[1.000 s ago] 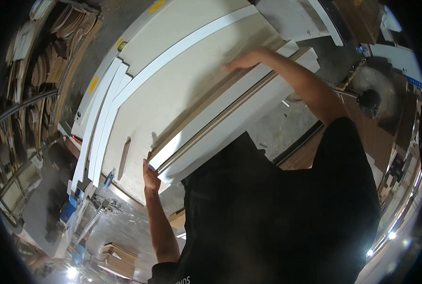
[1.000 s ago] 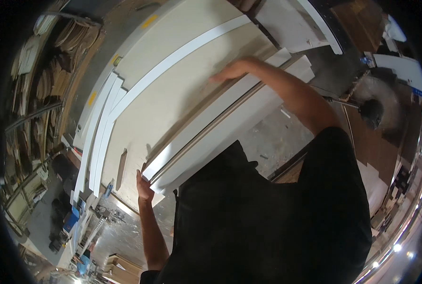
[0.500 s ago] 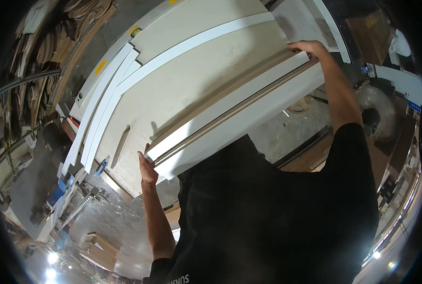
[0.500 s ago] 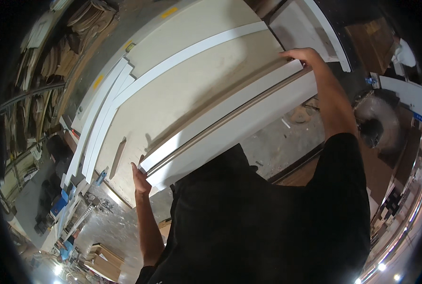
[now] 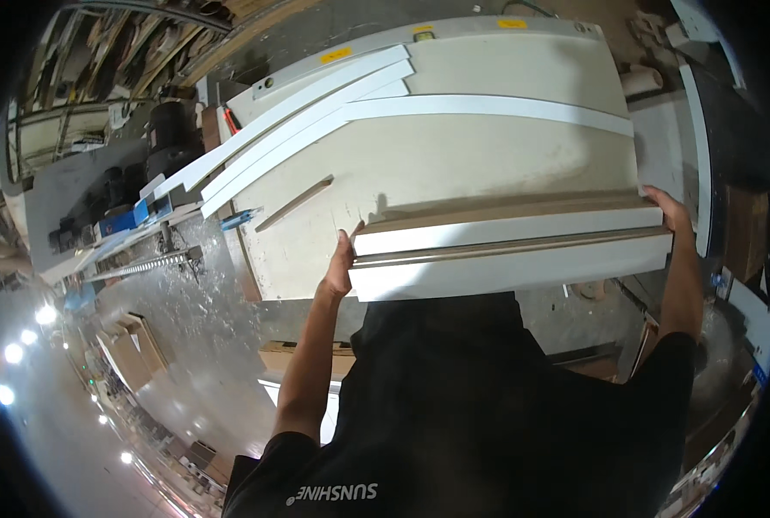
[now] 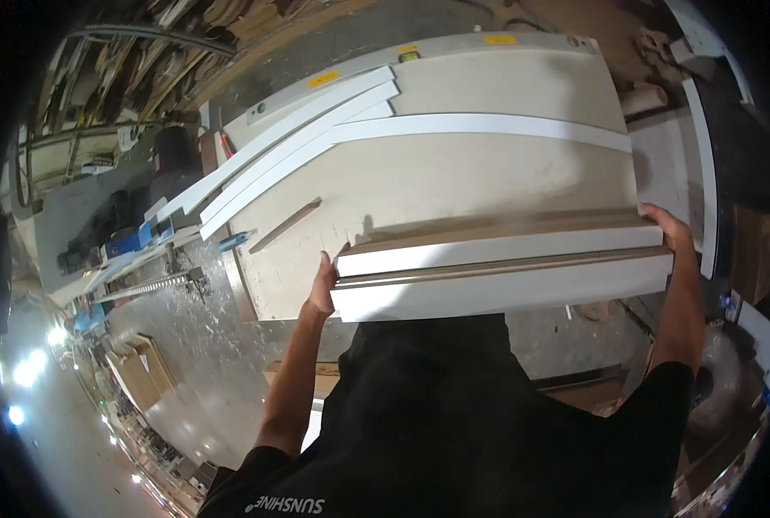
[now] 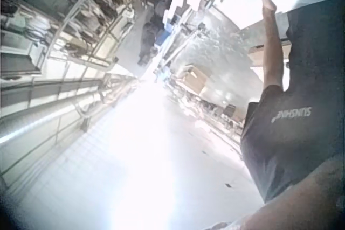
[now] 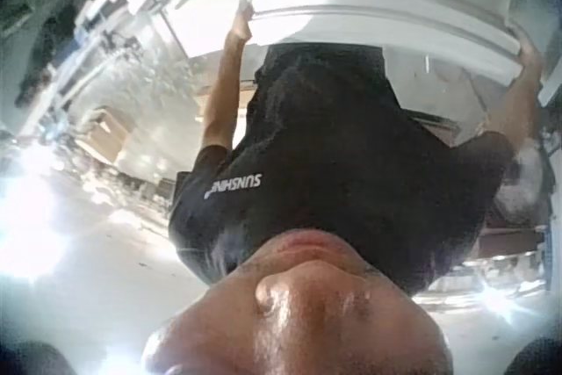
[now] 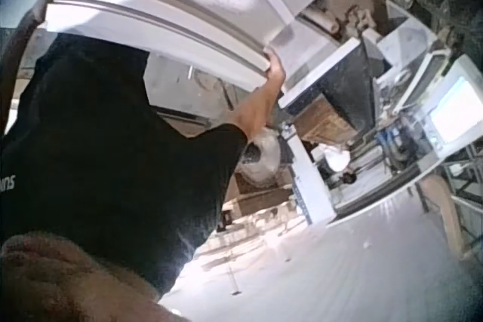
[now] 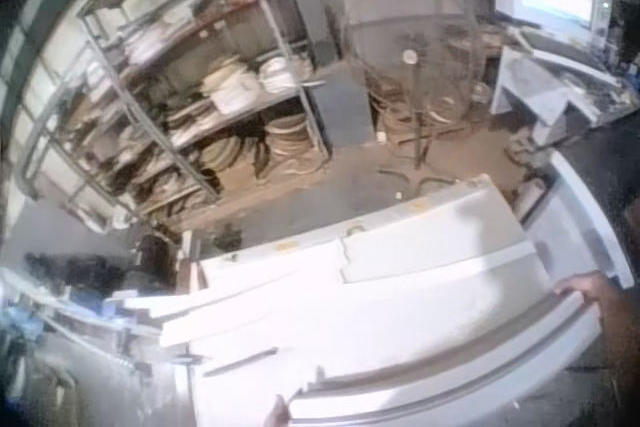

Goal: The person applies white edging strips to the sides of particle board panels, pressing them by hand and using a small blue tool to trim the excess.

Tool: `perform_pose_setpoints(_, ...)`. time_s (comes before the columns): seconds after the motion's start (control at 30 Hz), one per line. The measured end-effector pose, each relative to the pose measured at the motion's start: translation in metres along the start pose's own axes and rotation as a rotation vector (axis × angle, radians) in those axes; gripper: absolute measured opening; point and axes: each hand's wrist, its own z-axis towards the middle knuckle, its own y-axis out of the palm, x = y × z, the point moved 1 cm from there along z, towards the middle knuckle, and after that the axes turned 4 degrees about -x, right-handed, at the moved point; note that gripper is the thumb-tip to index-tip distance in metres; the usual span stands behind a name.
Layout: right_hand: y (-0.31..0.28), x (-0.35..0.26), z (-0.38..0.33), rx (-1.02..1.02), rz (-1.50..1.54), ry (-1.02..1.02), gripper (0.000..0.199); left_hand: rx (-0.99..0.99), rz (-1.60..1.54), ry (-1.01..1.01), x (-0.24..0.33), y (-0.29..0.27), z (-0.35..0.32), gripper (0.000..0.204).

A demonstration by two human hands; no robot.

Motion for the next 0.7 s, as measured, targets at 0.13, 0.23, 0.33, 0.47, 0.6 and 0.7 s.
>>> perform_pose_setpoints(0.13, -0.052, -0.011, -0.007, 0.149, -0.279, -0.022, 0.104, 0.029, 0.136, -0.010, 0.005, -0.003, 0.017, 0.102)
perform_pose_setpoints(0.23, -0.040, -0.068, 0.006, 0.637, -0.615, -0.347, 0.093, 0.266, 0.513, 0.182, 0.010, -0.009, 0.025, 0.086)
perform_pose_setpoints(0.33, 0.063, -0.178, 0.015, 0.695, -0.584, -0.999, 0.083, 0.448, 0.687, 0.285, 0.003, -0.035, 0.016, 0.074)
perform_pose_setpoints(0.47, 0.194, -0.257, -0.004, 0.699, -0.962, -1.154, 0.090, 0.502, 0.928, 0.301, 0.009, -0.031, -0.002, 0.062)
perform_pose_setpoints(0.6, 0.255, -0.294, -0.017, 0.632, -1.042, -1.066, 0.091, 0.677, 1.271, 0.463, 0.020, -0.051, -0.019, 0.052)
perform_pose_setpoints(0.7, 0.273, -0.313, -0.014, 0.671, -1.045, -0.948, 0.077, 0.791, 1.348, 0.549, 0.036, -0.082, -0.027, 0.057)
